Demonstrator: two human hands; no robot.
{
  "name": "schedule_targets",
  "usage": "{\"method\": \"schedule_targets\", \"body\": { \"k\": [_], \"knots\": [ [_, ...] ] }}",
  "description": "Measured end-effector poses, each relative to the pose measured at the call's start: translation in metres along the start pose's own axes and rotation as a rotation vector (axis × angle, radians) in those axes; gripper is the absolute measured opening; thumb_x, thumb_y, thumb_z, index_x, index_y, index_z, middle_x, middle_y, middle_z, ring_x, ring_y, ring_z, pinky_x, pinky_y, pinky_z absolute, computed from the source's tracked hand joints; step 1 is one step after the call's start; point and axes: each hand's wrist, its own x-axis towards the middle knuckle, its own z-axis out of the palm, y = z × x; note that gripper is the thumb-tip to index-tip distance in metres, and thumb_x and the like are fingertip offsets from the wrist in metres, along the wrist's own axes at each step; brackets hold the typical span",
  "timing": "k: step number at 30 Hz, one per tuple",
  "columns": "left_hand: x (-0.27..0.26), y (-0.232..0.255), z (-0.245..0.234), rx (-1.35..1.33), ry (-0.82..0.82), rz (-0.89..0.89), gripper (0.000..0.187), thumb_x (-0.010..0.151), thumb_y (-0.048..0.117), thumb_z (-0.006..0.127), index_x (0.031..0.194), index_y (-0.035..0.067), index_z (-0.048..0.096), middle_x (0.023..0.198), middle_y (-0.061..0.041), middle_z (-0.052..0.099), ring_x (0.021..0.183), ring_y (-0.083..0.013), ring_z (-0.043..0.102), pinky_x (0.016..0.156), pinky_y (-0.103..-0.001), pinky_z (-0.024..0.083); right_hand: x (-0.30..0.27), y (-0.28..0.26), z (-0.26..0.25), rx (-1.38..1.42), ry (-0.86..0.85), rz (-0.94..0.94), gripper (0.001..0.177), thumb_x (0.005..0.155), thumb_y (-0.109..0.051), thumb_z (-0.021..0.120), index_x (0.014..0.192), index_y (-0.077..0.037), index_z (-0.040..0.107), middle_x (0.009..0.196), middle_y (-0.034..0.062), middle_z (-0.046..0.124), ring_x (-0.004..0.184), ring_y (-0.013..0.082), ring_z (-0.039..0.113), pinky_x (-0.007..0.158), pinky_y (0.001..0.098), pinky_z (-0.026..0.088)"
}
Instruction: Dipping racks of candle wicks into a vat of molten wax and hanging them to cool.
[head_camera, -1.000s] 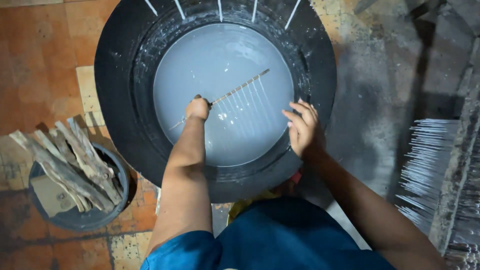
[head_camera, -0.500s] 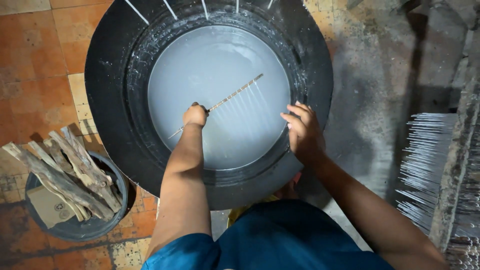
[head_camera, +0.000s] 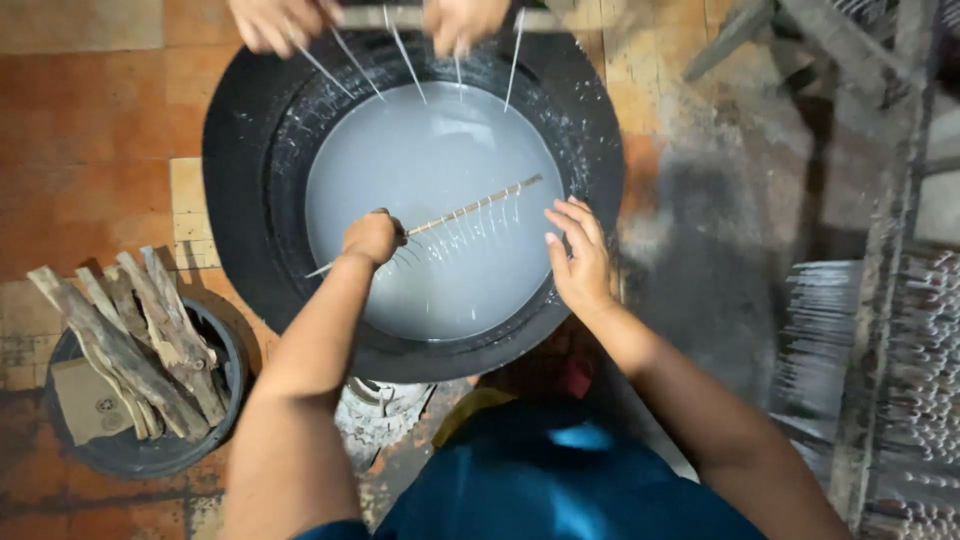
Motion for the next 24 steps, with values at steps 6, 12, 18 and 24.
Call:
{"method": "schedule_targets", "body": {
  "k": [6, 12, 18, 24],
  "knots": [
    [-0.123, 0.05, -0.079, 0.102, 0.087, 0.059, 0.021, 0.096, 0.029, 0.072, 0.106, 0.015, 0.083, 0.112, -0.011, 0.073, 0.103, -0.0408, 0.073, 0.089, -0.055, 0.06, 0.016, -0.006, -0.04, 0.091, 0.024, -0.104, 0.024, 0.098, -0.004, 0.066, 0.119, -0.01, 0.074, 0.133, 0.013, 0.061, 0.135, 0.0403, 0.052, 0.114, 0.0546, 0.039],
    [-0.208, 0.102, -0.157, 0.215, 0.286, 0.047, 0.03, 0.097, 0.038, 0.069, 0.107, 0.011, 0.079, 0.106, -0.013, 0.076, 0.098, -0.0406, 0.075, 0.086, -0.055, 0.061, 0.072, -0.036, -0.084, -0.216, -0.25, -0.268, 0.007, 0.096, -0.03, 0.075, 0.102, -0.034, 0.077, 0.118, -0.0113, 0.071, 0.137, 0.0221, 0.052, 0.115, 0.0706, 0.001],
    [-0.266, 0.123, -0.223, 0.258, 0.353, 0.046, 0.027, 0.091, 0.035, 0.072, 0.109, 0.019, 0.083, 0.129, -0.014, 0.073, 0.105, -0.0492, 0.072, 0.087, -0.06, 0.06, 0.111, -0.104, -0.124, -0.224, -0.302, -0.41, 0.016, 0.093, -0.035, 0.08, 0.109, -0.034, 0.077, 0.112, -0.0099, 0.074, 0.136, 0.0209, 0.056, 0.112, 0.0772, -0.01],
    [-0.319, 0.146, -0.265, 0.302, 0.322, 0.144, 0.022, 0.095, 0.032, 0.066, 0.108, 0.024, 0.082, 0.117, -0.004, 0.07, 0.111, -0.0294, 0.068, 0.072, -0.051, 0.059, 0.127, -0.165, -0.174, -0.293, -0.442, -0.446, 0.018, 0.097, -0.035, 0.074, 0.111, -0.027, 0.079, 0.107, -0.0064, 0.074, 0.123, 0.0249, 0.058, 0.11, 0.0807, -0.01]
  ]
}}
